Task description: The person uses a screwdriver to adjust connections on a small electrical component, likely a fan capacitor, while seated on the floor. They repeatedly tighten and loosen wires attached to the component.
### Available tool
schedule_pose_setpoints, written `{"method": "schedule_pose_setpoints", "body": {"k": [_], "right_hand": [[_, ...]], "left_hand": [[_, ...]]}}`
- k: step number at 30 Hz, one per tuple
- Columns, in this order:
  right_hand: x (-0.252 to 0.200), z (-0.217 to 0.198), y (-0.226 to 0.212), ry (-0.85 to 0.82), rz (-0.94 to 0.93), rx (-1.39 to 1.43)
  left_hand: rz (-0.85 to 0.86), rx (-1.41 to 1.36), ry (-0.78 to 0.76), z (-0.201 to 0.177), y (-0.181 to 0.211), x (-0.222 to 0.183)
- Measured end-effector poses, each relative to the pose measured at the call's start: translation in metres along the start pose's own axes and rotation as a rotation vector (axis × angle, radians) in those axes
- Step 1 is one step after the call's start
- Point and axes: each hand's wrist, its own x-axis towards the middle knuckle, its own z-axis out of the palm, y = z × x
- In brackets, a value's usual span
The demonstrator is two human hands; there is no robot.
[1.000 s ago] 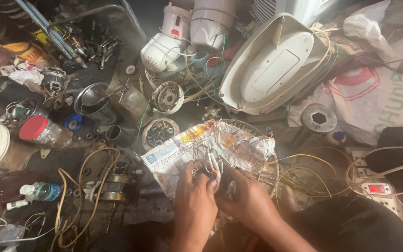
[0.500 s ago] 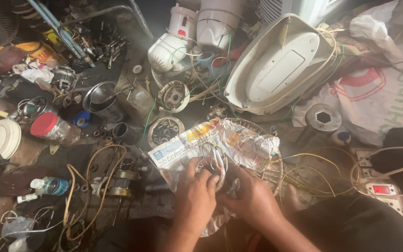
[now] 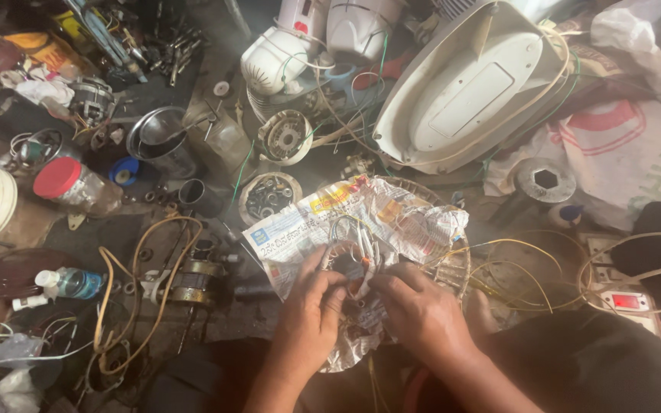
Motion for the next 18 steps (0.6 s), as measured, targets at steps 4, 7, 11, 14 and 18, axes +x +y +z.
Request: {"method": "schedule_pose_setpoints", "body": {"k": [4, 7, 11, 14, 18], "right_hand": [[0.006, 0.000, -0.005, -0.051, -0.006, 0.008], [0.011, -0.004, -0.008, -0.104, -0.063, 0.019], [0.019, -0.009, -0.009, -0.250, -0.069, -0.016], [0.020, -0.008, -0.006, -0.326, -0.054, -0.053], [0.013, 0.003, -0.001, -0.264, -0.004, -0.100]], "left_hand": [[0.084, 0.001, 0.029, -0.002, -0.004, -0.001], [0.076, -0.021, 0.027, -0.003, -0.007, 0.000], [0.028, -0.045, 0.022, -0.003, -0.009, 0.000], [0.050, -0.044, 0.040, -0.003, -0.010, -0.001], [0.042, -0.021, 0.050, -0.004, -0.009, -0.001]]}}
